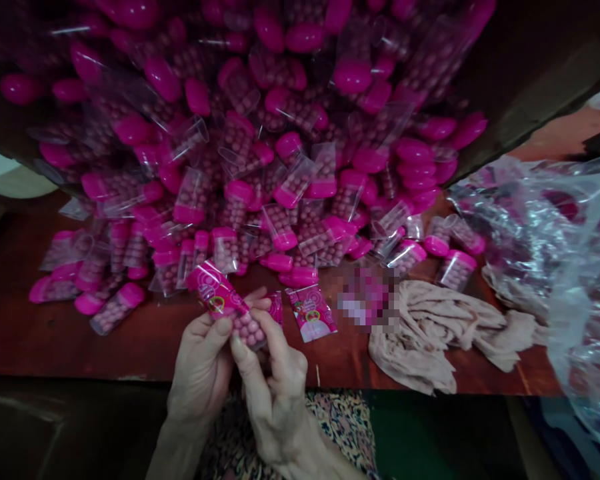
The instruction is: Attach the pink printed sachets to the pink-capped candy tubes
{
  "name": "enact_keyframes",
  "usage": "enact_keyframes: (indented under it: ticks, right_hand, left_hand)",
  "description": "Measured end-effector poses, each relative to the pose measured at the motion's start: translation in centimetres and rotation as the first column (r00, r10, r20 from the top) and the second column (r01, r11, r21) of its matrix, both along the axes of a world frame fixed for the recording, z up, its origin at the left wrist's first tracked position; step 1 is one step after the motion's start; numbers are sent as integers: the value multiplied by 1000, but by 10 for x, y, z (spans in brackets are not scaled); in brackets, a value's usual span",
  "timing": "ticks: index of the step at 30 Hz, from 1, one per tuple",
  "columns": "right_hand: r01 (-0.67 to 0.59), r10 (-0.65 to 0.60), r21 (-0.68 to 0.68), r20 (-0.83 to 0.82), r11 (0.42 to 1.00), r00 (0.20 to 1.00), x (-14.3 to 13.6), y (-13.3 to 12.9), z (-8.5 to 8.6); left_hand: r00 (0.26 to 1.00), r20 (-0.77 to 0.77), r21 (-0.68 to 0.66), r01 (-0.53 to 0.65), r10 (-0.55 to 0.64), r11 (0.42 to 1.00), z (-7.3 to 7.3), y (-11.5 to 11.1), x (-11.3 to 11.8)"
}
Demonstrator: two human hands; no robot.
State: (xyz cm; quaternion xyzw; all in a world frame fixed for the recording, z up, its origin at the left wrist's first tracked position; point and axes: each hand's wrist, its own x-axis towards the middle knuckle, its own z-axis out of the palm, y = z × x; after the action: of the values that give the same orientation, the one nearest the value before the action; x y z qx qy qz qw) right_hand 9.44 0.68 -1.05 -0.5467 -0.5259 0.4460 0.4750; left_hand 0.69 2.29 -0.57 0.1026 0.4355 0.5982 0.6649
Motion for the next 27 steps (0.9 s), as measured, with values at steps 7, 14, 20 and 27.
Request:
enact_keyframes:
  ticks: [7,14,20,27]
  right_hand:
    - [-107,105,17,91,994,990,5,7,-2]
    - [-190,167,175,136,966,976,14,15,2]
    - [-254,186,-204,-302,946,935,13,9,-7]
    - [-297,86,-436,-441,849,893,12,9,-7]
  left_hand:
    - [998,-65,-68,-5,0,998,11,-3,-6]
    - [979,120,-74,173,-164,982,16,-9,-4]
    - [973,145,-129,199,-180,972,11,-18,1]
    - [975,149,-160,189,-165,969,5,-25,2]
